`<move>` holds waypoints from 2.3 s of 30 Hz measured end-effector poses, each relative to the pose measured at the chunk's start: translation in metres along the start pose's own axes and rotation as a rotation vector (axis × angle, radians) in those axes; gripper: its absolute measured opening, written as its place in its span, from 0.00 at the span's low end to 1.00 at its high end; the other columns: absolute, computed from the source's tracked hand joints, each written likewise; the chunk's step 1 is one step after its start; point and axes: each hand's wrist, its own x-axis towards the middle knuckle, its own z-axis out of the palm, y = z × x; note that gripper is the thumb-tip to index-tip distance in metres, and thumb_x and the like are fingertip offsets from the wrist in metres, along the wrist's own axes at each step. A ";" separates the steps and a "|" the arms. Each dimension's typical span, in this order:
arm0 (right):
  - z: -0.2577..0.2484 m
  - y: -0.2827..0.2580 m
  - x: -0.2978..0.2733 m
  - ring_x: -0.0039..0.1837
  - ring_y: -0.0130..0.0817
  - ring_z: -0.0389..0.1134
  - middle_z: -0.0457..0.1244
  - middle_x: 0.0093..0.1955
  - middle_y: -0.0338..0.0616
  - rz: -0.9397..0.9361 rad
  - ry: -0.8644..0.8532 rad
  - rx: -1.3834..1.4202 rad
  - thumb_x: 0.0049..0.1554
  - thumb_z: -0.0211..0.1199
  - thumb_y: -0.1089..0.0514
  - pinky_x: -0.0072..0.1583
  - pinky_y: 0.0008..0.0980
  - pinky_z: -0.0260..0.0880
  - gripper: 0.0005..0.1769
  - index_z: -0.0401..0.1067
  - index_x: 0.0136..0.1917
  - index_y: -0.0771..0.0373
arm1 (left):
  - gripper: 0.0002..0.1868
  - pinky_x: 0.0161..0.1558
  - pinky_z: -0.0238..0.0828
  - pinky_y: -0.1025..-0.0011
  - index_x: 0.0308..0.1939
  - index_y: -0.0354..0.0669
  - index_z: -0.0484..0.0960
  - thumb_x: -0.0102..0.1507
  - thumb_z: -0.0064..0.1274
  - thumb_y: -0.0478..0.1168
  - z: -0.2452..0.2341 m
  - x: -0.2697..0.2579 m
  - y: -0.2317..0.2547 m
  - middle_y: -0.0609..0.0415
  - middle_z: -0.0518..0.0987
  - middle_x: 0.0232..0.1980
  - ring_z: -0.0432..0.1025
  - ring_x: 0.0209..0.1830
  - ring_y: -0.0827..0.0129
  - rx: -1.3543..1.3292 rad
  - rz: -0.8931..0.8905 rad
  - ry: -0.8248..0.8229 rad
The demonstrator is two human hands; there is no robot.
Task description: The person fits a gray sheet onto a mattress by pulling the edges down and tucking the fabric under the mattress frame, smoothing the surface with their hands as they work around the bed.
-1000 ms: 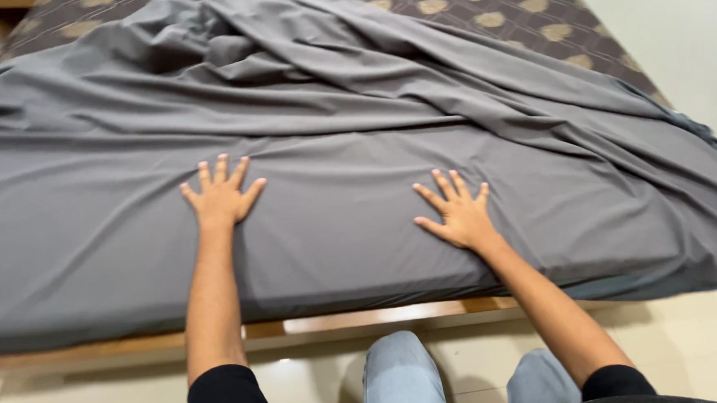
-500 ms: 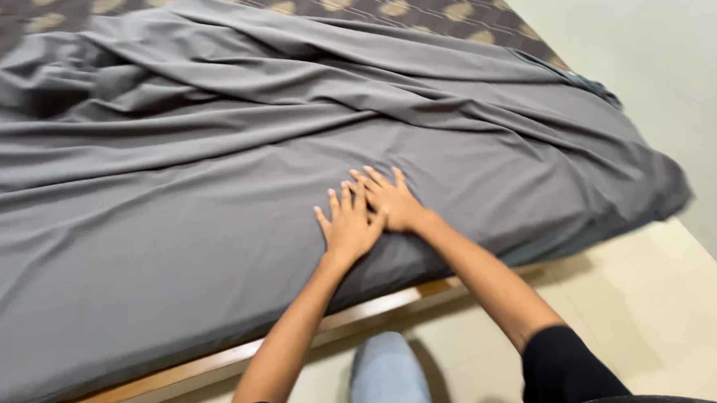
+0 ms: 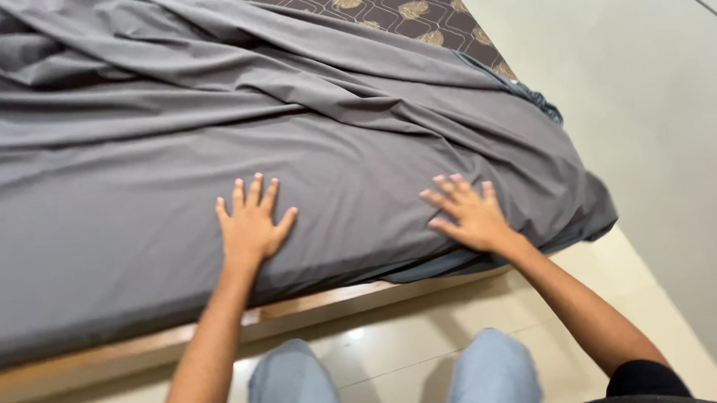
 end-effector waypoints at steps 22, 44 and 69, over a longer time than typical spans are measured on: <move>0.042 0.242 0.092 0.68 0.53 0.62 0.62 0.70 0.54 0.302 0.589 0.368 0.62 0.59 0.44 0.63 0.52 0.62 0.29 0.68 0.73 0.58 | 0.39 0.72 0.40 0.36 0.76 0.66 0.64 0.62 0.42 0.70 0.016 0.014 0.173 0.51 0.55 0.81 0.47 0.80 0.49 0.031 -0.061 -0.029; 0.035 0.332 0.128 0.62 0.60 0.67 0.65 0.60 0.64 0.197 0.488 0.486 0.62 0.61 0.52 0.61 0.51 0.65 0.22 0.67 0.63 0.68 | 0.40 0.70 0.41 0.35 0.76 0.63 0.64 0.62 0.43 0.69 0.015 0.012 0.174 0.48 0.57 0.80 0.48 0.79 0.46 0.038 -0.047 0.027; 0.089 0.335 -0.015 0.55 0.33 0.68 0.69 0.54 0.47 0.724 0.692 1.051 0.65 0.57 0.40 0.57 0.35 0.65 0.24 0.75 0.54 0.64 | 0.38 0.70 0.41 0.35 0.75 0.63 0.66 0.63 0.42 0.68 0.024 0.012 0.173 0.48 0.59 0.80 0.49 0.79 0.45 0.035 -0.035 0.055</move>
